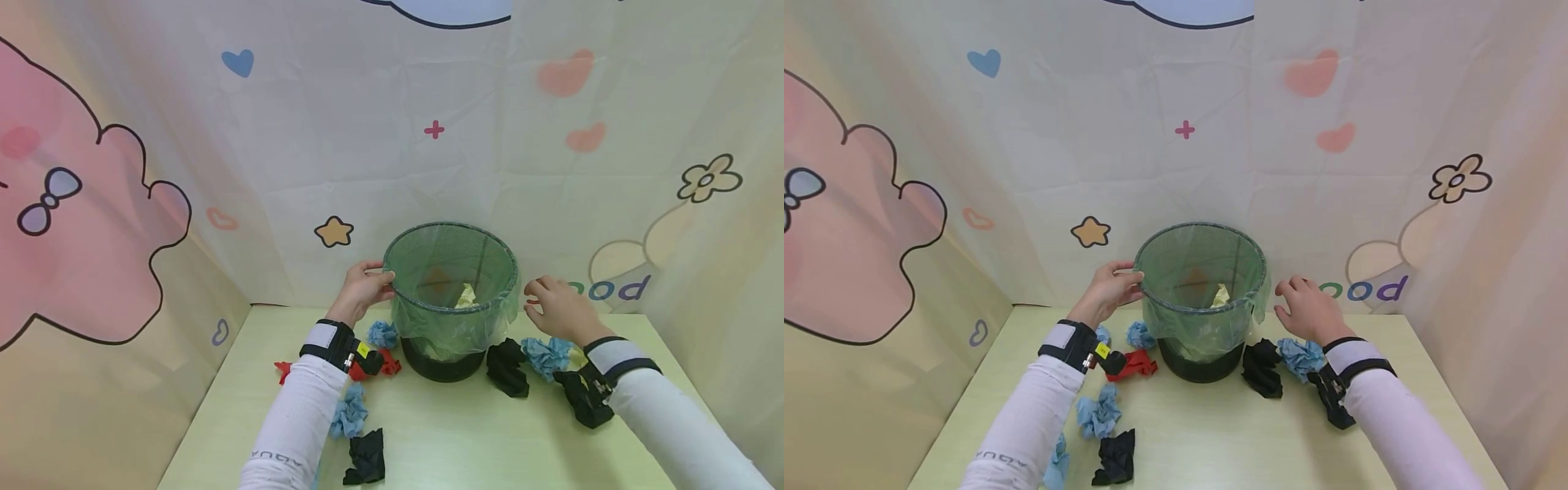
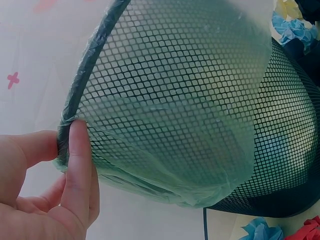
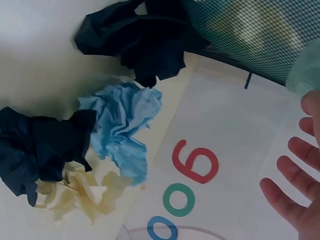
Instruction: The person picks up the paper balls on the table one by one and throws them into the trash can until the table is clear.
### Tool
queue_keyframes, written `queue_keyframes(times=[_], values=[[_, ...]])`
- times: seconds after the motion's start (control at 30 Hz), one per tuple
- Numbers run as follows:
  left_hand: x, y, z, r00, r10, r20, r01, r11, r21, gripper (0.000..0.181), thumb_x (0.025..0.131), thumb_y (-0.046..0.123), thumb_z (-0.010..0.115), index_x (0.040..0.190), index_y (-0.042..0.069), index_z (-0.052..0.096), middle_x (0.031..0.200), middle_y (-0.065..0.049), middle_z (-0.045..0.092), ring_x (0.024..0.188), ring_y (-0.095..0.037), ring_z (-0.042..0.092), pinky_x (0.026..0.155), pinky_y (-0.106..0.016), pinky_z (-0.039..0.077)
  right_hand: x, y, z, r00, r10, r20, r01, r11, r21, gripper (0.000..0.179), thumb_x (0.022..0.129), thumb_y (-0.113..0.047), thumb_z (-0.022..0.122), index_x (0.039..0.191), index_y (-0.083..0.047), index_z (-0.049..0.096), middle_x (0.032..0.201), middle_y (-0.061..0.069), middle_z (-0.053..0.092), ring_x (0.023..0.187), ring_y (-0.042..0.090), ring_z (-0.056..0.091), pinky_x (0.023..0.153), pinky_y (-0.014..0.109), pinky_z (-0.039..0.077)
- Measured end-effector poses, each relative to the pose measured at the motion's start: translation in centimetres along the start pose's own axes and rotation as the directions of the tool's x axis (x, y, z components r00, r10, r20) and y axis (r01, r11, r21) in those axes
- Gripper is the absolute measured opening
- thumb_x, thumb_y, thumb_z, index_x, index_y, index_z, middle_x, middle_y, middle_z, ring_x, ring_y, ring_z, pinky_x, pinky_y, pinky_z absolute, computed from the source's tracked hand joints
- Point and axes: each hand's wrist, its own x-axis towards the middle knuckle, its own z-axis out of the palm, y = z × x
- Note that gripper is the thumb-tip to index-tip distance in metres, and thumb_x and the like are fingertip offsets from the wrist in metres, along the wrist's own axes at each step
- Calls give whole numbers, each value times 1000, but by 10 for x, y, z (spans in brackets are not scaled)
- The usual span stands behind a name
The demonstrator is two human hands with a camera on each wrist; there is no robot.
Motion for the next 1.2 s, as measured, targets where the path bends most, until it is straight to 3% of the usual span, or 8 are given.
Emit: queue_keyframes(times=[0.2,0.4,0.63,0.8,1.2], values=[[1,0,-1,1000,-12,-8,12,1000,3,42,90,10,59,128,6,43,104,-14,56,72,-15,60,71,-26,55,-7,-3,20,1000,0,6,0,1000,2,28,81,-24,66,101,-6,60,96,14,56,79,33,55,62,45,50],[4,-4,-1,1000,-5,4,5,1000,-1,43,89,10,59,128,6,43,112,-19,56,71,-15,61,67,-24,55,-19,-10,41,997,37,60,-38,999,20,42,81,-30,66,108,1,59,110,21,55,94,39,53,71,51,51],[4,-4,-1,1000,0,4,0,1000,2,43,90,10,59,129,7,42,112,-19,55,72,-15,61,67,-24,55,-27,-21,60,994,52,96,-57,997,55,47,82,-36,65,113,-1,57,123,22,48,107,44,47,65,52,51],[4,-4,-2,1000,-5,0,5,1000,1,43,90,11,59,129,7,42,113,-19,55,73,-16,60,68,-24,55,-31,-26,74,990,70,124,-78,995,61,57,82,-42,64,121,-2,54,129,24,44,115,46,42,73,58,49],[5,-3,-2,1000,-2,-4,2,1000,2,43,90,11,60,129,7,43,109,-16,56,74,-17,60,68,-24,55,-38,-37,95,983,96,156,-109,991,78,64,79,-44,66,124,0,53,135,23,42,120,46,39,74,59,49]])
